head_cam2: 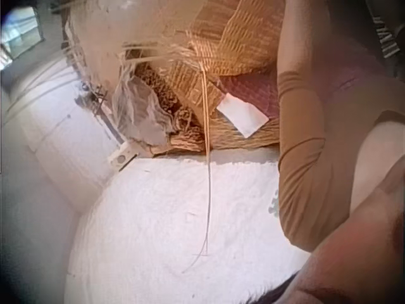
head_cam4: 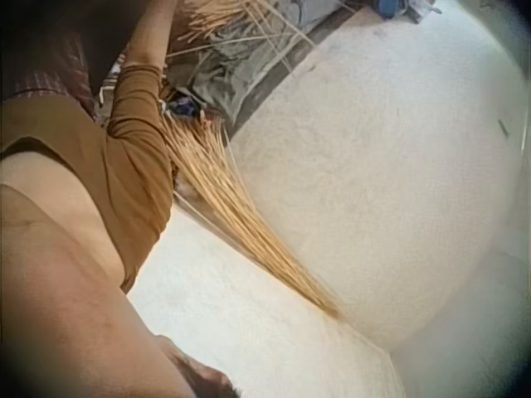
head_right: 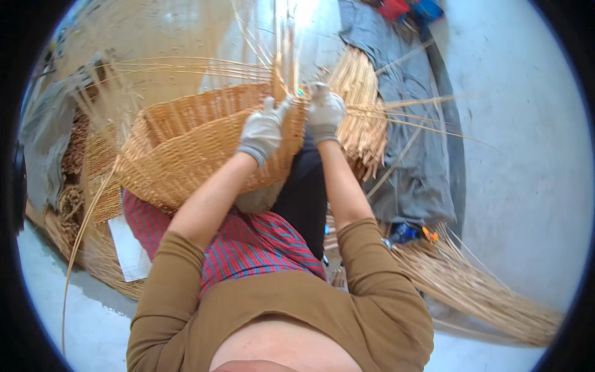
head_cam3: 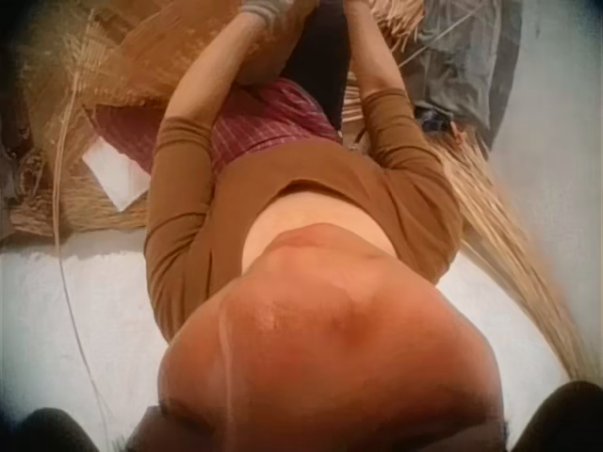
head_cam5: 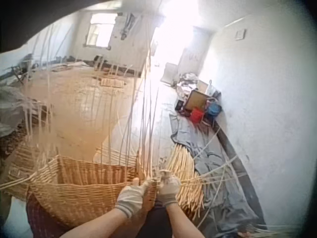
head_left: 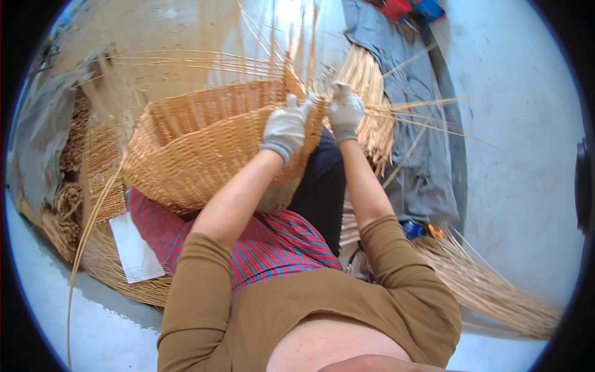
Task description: Weaving a large wicker basket while sitting on the floor.
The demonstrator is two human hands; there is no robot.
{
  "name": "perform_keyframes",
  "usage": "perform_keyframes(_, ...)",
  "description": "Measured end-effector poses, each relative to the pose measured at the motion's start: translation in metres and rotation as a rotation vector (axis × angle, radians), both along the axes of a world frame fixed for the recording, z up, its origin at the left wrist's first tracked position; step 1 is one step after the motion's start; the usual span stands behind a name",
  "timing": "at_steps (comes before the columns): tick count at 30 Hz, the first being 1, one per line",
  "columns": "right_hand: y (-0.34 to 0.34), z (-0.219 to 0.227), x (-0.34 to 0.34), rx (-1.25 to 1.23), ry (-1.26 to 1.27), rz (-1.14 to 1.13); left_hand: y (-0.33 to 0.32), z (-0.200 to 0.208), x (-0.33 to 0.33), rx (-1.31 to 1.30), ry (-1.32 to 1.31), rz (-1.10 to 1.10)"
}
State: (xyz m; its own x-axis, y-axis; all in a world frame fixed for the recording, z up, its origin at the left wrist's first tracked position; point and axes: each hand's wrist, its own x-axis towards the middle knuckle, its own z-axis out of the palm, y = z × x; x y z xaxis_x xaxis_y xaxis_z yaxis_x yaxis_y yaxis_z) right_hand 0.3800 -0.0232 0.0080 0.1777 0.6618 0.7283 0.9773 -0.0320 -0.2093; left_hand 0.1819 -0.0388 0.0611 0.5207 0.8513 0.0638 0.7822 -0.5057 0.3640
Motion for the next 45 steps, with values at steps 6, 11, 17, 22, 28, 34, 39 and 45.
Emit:
perform_keyframes(6,-0.033,0.054,-0.062,0.049,0.737,0.196,-0.082,-0.04,-0.156,0.097,-0.613,0.13)
perform_keyframes(11,-0.056,0.08,-0.287,-0.509,1.078,1.09,-0.106,-0.072,-0.31,0.32,-0.481,0.744)
perform_keyframes(17,0.06,0.04,-0.467,-0.715,1.186,0.594,-0.074,-0.036,-0.377,0.061,-0.163,0.748)
perform_keyframes(22,0.073,0.013,-0.466,-0.336,1.22,0.424,-0.053,-0.063,-0.39,0.107,-0.252,0.663)
perform_keyframes(28,0.043,0.03,-0.481,-0.166,1.291,0.861,-0.058,-0.077,-0.415,0.247,-0.328,0.517)
perform_keyframes(34,0.037,0.056,-0.453,-0.261,1.238,0.984,-0.038,-0.1,-0.415,0.199,-0.403,0.448)
perform_keyframes(39,0.026,0.104,-0.441,0.404,0.911,1.01,-0.034,-0.082,-0.412,0.086,-0.444,0.469)
perform_keyframes(45,0.024,0.082,-0.431,-0.235,1.268,1.168,-0.032,-0.062,-0.399,0.075,-0.534,0.423)
